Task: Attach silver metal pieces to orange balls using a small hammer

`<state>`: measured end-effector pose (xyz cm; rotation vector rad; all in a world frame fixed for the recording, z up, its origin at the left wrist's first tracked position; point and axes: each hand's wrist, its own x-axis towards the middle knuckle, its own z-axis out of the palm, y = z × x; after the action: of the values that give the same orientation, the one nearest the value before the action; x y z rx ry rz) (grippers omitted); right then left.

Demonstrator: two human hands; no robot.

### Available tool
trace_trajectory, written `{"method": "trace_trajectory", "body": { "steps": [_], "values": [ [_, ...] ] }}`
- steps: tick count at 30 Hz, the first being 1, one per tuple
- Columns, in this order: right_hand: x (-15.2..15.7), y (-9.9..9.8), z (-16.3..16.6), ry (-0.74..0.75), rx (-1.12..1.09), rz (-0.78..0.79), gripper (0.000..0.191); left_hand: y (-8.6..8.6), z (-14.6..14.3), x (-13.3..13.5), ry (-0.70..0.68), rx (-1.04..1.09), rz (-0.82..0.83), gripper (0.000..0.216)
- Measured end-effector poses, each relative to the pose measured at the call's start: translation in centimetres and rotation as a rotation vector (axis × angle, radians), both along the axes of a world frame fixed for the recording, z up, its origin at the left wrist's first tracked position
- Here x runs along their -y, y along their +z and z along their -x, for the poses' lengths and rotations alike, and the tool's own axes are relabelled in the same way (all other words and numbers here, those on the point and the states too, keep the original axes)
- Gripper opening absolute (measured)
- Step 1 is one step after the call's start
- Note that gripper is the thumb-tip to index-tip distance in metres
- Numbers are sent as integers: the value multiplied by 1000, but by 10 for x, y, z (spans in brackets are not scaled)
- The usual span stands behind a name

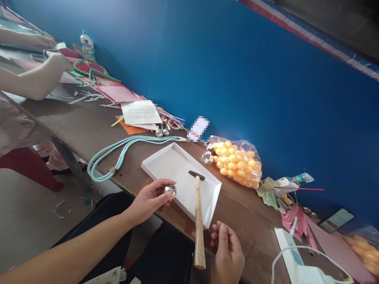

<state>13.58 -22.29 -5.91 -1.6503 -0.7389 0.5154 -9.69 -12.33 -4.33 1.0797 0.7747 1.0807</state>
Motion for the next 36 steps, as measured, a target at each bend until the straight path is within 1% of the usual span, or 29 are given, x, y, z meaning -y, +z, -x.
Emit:
{"method": "trace_trajectory", "body": {
  "steps": [6,10,18,27,36],
  "values": [
    [-2,0,5,8,136,43,44,5,-2,1,-8,25,-8,40],
    [-2,2,9,1,176,47,46,6,-2,3,-17,12,-37,39],
    [-3,4,15,-23,189,31,50,7,-2,6,-29,-21,-60,38],
    [-1,4,15,-14,190,44,50,0,-2,6,-51,-10,-57,38],
    [0,2,15,-18,204,43,50,-1,-2,7,-66,-12,-65,37]
  ]
}}
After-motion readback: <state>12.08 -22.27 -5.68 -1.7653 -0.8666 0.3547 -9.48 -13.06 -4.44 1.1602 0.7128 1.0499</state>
